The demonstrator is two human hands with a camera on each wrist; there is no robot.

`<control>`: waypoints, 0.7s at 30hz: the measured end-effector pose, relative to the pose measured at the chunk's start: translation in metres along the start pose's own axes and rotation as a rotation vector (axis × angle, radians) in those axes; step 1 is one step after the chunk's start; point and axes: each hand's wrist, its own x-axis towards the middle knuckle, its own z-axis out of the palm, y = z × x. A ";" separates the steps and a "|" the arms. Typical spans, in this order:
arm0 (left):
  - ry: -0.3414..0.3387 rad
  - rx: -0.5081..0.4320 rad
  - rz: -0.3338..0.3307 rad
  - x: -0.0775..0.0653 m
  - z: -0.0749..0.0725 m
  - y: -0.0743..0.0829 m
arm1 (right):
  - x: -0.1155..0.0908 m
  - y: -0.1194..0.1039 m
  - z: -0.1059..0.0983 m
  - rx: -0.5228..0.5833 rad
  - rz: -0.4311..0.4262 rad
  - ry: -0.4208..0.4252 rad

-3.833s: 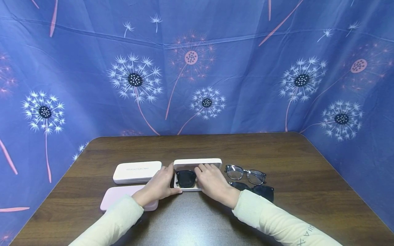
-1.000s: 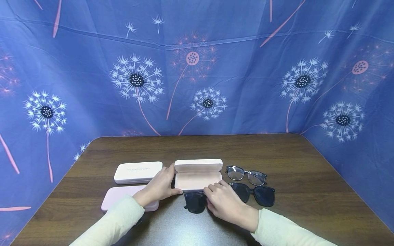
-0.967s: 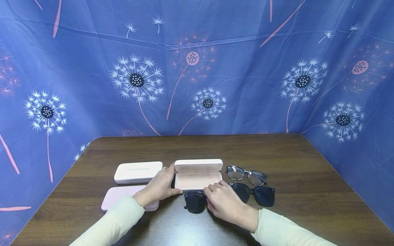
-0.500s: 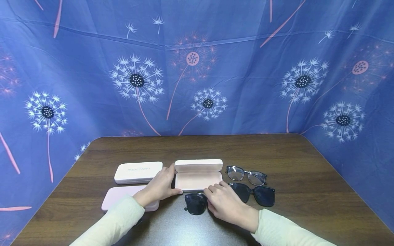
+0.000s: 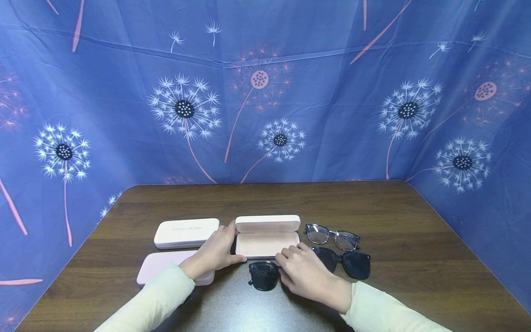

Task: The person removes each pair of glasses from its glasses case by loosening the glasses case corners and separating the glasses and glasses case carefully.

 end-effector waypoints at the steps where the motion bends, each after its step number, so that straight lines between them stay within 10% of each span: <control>1: 0.001 -0.002 0.000 0.000 0.000 0.000 | 0.000 0.001 0.000 0.001 0.005 0.006; 21: 0.015 -0.002 0.013 0.001 0.002 -0.003 | 0.018 0.039 -0.020 0.044 0.127 0.241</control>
